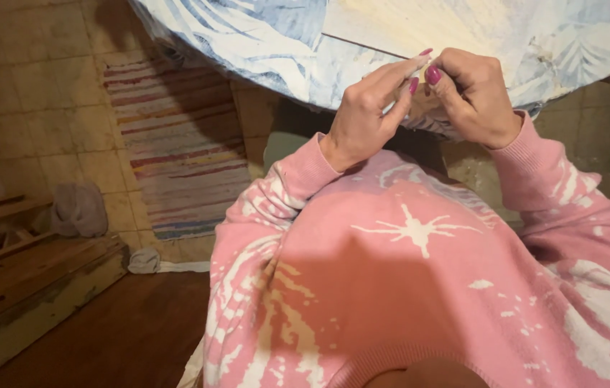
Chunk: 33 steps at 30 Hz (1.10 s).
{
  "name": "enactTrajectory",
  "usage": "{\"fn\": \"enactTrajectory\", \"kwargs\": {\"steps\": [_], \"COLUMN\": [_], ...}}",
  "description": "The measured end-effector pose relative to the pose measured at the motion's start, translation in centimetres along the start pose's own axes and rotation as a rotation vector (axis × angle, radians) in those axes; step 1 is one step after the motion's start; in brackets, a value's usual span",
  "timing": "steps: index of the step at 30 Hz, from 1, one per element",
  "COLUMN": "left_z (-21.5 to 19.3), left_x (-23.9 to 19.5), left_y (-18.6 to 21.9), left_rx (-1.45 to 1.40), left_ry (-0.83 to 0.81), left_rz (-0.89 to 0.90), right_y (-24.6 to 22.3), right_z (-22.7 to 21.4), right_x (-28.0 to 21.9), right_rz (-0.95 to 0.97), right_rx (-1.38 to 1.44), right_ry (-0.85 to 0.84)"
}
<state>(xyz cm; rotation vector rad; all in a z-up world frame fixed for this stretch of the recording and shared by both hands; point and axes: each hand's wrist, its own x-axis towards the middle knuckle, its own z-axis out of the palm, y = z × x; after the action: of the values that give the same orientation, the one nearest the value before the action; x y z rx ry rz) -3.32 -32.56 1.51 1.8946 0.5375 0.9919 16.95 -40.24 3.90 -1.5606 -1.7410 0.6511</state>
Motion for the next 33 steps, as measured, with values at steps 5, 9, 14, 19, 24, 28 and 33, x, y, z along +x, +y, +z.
{"fn": "enactTrajectory", "kwargs": {"steps": [5, 9, 14, 19, 24, 28, 33], "left_z": [0.4, 0.3, 0.2, 0.4, 0.0, 0.4, -0.6], "left_x": [-0.3, -0.2, -0.3, -0.4, -0.4, -1.4, -1.5], "left_y": [-0.3, -0.2, -0.3, -1.0, -0.8, -2.3, -2.5], "left_rx": [0.071, 0.044, 0.113, 0.16, 0.163, 0.247, 0.566], "left_ry": [0.085, 0.092, 0.099, 0.13, 0.149, 0.114, -0.058], "left_rz": [0.051, 0.015, 0.027, 0.078, 0.093, 0.084, 0.1], "right_y": [0.2, 0.3, 0.8, 1.0, -1.0, 0.4, 1.5], "right_z": [0.2, 0.1, 0.1, -0.4, -0.8, -1.2, -3.2], "right_x": [-0.3, 0.0, 0.1, 0.5, 1.8, 2.0, 1.5], "right_rz": [0.028, 0.013, 0.062, 0.191, 0.271, 0.216, 0.01], "right_rx": [0.032, 0.041, 0.08, 0.202, 0.259, 0.184, -0.342], "right_ry": [0.021, 0.048, 0.042, -0.047, -0.178, -0.213, -0.184]}}
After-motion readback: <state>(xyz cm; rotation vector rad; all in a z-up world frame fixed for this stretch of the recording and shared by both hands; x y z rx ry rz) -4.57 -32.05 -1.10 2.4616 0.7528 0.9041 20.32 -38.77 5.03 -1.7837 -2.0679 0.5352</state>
